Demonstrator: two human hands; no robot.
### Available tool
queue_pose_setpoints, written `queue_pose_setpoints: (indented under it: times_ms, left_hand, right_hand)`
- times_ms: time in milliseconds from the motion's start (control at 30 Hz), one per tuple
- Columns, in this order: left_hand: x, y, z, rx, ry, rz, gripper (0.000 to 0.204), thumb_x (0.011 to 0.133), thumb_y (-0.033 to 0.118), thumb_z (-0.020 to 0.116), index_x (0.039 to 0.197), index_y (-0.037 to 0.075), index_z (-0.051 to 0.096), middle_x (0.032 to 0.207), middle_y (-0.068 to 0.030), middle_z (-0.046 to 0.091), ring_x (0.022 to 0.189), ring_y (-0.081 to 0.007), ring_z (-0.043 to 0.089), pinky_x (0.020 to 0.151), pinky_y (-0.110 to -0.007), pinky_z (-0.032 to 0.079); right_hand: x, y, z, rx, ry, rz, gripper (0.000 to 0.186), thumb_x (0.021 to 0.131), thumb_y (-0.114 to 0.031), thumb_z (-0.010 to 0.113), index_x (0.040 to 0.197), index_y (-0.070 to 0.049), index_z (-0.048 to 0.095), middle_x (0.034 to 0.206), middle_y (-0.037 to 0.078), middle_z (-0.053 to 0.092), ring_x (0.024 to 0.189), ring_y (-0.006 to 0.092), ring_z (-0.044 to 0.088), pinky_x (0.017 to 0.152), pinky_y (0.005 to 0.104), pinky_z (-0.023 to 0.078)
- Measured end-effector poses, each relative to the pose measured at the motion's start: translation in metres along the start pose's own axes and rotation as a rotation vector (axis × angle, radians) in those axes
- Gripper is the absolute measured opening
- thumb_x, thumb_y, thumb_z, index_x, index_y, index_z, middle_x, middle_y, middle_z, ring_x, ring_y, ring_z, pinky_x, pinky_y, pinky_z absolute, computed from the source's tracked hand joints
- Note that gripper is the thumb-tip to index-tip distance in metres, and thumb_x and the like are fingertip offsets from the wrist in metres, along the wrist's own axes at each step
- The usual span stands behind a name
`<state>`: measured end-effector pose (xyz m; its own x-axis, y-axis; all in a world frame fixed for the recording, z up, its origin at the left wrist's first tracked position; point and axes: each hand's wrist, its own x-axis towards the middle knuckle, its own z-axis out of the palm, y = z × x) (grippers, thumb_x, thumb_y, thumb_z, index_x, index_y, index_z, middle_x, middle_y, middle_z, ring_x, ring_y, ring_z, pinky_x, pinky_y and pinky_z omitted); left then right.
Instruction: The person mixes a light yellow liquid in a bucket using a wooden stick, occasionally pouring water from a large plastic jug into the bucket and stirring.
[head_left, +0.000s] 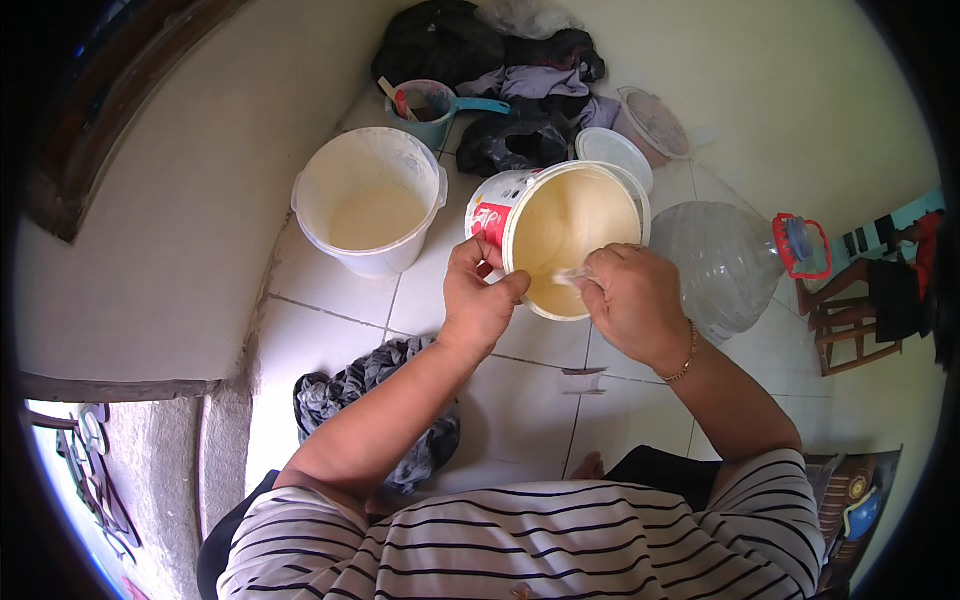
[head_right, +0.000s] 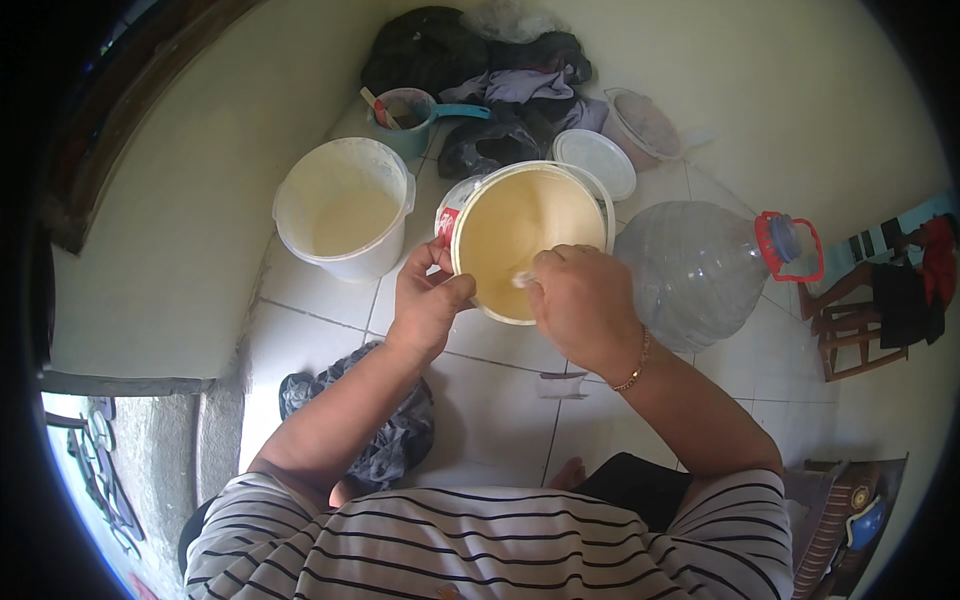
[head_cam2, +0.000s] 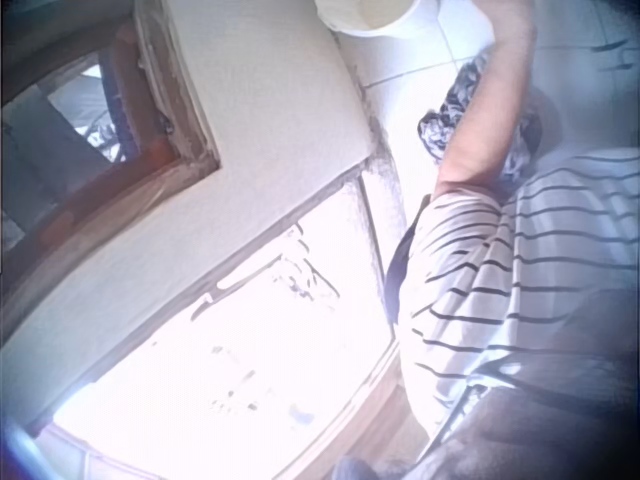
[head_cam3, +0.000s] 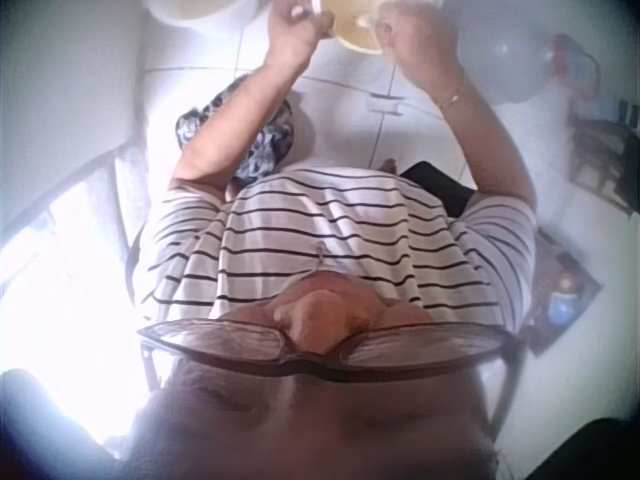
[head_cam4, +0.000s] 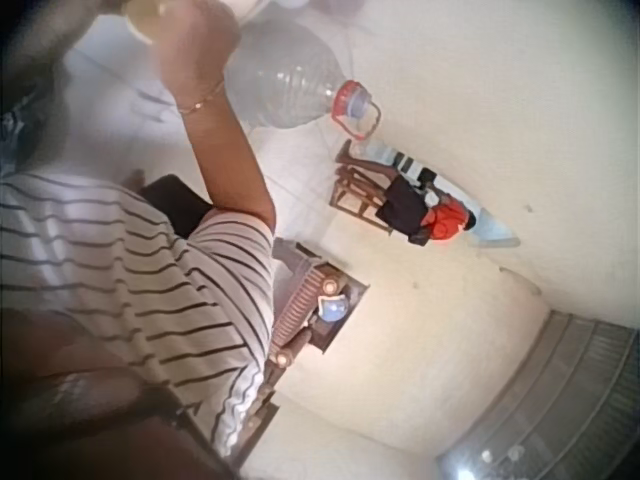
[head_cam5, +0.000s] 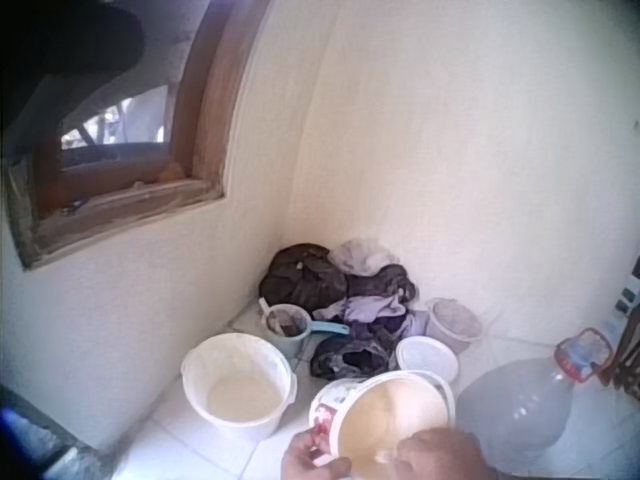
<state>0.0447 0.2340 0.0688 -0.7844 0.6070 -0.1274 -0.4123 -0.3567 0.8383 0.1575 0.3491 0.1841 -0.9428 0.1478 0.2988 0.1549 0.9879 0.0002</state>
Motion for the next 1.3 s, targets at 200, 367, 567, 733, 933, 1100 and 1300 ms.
queue_pose_setpoints:
  times_ms: [200, 367, 567, 733, 933, 1100, 1300]
  left_hand:
    - [-0.001, 0.022, 0.001, -0.005, -0.065, -0.174, 0.023, 0.072, -0.008, 0.058, 0.084, 0.006, 0.044, 0.106, -0.0124, 0.056, 0.091, -0.0246, 0.063, 0.075, -0.042, 0.057]
    - [-0.002, 0.027, 0.003, -0.06, -0.002, -0.203, 0.022, 0.072, -0.006, 0.058, 0.084, 0.006, 0.044, 0.105, -0.0138, 0.056, 0.085, -0.025, 0.062, 0.074, -0.044, 0.058]
    - [-0.002, 0.035, 0.008, -0.09, -0.005, -0.255, 0.022, 0.071, -0.005, 0.058, 0.084, 0.007, 0.044, 0.099, -0.0123, 0.055, 0.084, -0.0251, 0.062, 0.074, -0.044, 0.057]
    - [-0.006, 0.032, 0.006, -0.099, 0.02, -0.237, 0.021, 0.072, -0.004, 0.057, 0.084, 0.007, 0.044, 0.094, -0.0128, 0.056, 0.083, -0.0253, 0.062, 0.075, -0.045, 0.057]
    - [-0.005, 0.029, 0.009, -0.058, -0.003, -0.261, 0.021, 0.072, -0.004, 0.057, 0.084, 0.007, 0.043, 0.092, -0.013, 0.056, 0.082, -0.0262, 0.063, 0.073, -0.045, 0.058]
    - [-0.005, 0.029, 0.005, -0.02, 0.053, -0.247, 0.021, 0.072, -0.003, 0.058, 0.085, 0.006, 0.044, 0.091, -0.0144, 0.057, 0.08, -0.0264, 0.063, 0.07, -0.044, 0.059]
    - [0.005, 0.037, 0.004, 0.167, 0.012, -0.349, 0.022, 0.072, -0.001, 0.059, 0.088, 0.003, 0.044, 0.088, -0.0156, 0.057, 0.077, -0.0278, 0.063, 0.066, -0.045, 0.059]
  right_hand:
    - [0.006, 0.016, 0.0, 0.029, 0.292, 0.008, 0.009, 0.073, -0.011, 0.065, 0.07, -0.007, 0.058, 0.064, 0.01, 0.056, 0.065, 0.0298, 0.058, 0.062, 0.0413, 0.047]
    - [-0.009, 0.0, -0.002, 0.1, -0.052, 0.084, 0.013, 0.071, -0.005, 0.068, 0.082, -0.004, 0.063, 0.078, 0.011, 0.062, 0.073, 0.0313, 0.061, 0.062, 0.04, 0.048]
    - [-0.001, 0.014, -0.002, -0.123, 0.225, 0.079, 0.01, 0.072, -0.011, 0.066, 0.071, -0.007, 0.057, 0.068, 0.009, 0.058, 0.064, 0.03, 0.057, 0.059, 0.0422, 0.047]
    - [-0.011, -0.005, 0.002, 0.063, 0.119, 0.059, 0.01, 0.073, -0.01, 0.066, 0.073, -0.007, 0.056, 0.07, 0.009, 0.056, 0.063, 0.0296, 0.057, 0.058, 0.0415, 0.046]
    - [-0.009, 0.02, 0.003, -0.092, 0.241, 0.044, 0.011, 0.073, -0.01, 0.065, 0.07, -0.007, 0.055, 0.067, 0.009, 0.055, 0.063, 0.0296, 0.056, 0.059, 0.0412, 0.046]
    - [-0.018, 0.008, 0.009, -0.021, 0.008, 0.015, 0.013, 0.071, -0.006, 0.068, 0.083, -0.006, 0.062, 0.073, 0.009, 0.058, 0.067, 0.0301, 0.057, 0.058, 0.0394, 0.046]
    - [0.011, 0.018, 0.024, -0.001, 0.29, -0.113, 0.01, 0.071, -0.01, 0.068, 0.078, -0.005, 0.062, 0.071, 0.009, 0.058, 0.067, 0.0306, 0.058, 0.061, 0.0403, 0.047]
